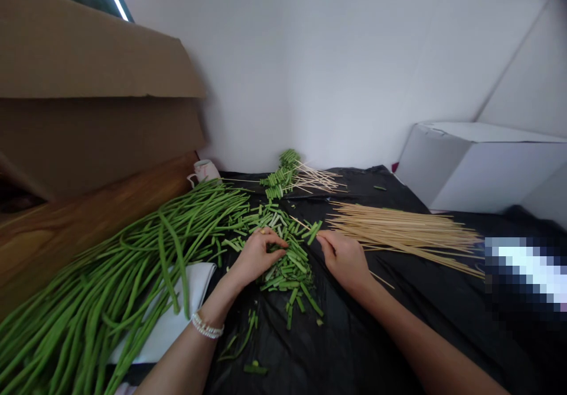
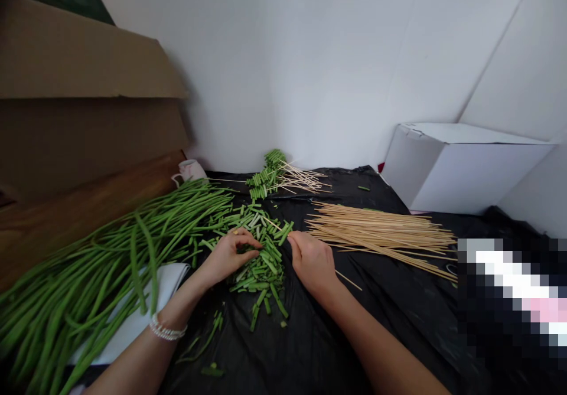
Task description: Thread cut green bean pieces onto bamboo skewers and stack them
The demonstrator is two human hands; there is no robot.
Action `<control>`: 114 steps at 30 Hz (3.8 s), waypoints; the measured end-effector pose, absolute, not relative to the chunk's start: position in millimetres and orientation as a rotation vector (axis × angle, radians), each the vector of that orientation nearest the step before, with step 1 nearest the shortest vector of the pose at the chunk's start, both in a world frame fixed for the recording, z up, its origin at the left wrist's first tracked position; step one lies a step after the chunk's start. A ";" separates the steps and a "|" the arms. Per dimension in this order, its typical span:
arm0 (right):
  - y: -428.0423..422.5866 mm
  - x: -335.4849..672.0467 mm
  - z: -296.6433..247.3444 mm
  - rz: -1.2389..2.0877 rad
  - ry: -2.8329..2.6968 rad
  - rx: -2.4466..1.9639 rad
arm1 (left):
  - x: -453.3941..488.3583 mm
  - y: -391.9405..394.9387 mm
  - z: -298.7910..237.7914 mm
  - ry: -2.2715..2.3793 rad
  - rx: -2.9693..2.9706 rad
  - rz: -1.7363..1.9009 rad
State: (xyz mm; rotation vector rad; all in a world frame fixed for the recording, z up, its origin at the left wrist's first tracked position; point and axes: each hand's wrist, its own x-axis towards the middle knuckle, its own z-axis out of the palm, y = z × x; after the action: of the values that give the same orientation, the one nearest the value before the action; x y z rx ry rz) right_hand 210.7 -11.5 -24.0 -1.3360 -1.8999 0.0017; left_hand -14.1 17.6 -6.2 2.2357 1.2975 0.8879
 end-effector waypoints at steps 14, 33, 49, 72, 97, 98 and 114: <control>-14.5 207.4 -23.2 0.006 -1.886 -1.242 | -10.3 23.0 -8.3 1.260 1.442 1.192; -20.8 201.4 -24.2 -0.020 -2.016 -1.240 | -9.3 19.8 -0.1 0.999 0.879 1.249; -18.3 204.4 -21.3 -0.012 -1.952 -1.236 | 1.3 8.3 -6.4 1.168 2.411 0.887; -19.0 203.8 -21.6 -0.012 -1.933 -1.219 | -7.2 20.0 -4.8 1.181 1.302 1.285; -21.7 200.9 -21.7 -0.005 -2.037 -1.274 | -7.1 19.9 -1.7 0.920 0.783 1.234; -21.7 200.8 -21.5 -0.009 -2.038 -1.282 | -7.1 19.9 -1.7 0.915 0.783 1.236; -24.5 199.5 -19.7 0.016 -2.043 -1.300 | -8.6 20.8 -1.5 0.911 0.763 1.261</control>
State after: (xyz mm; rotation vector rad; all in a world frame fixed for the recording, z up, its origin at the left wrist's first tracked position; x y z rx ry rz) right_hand 199.5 -24.5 -19.7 -1.2998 -2.0429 0.0156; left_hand -8.6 20.8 -1.5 0.7630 0.9111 1.2610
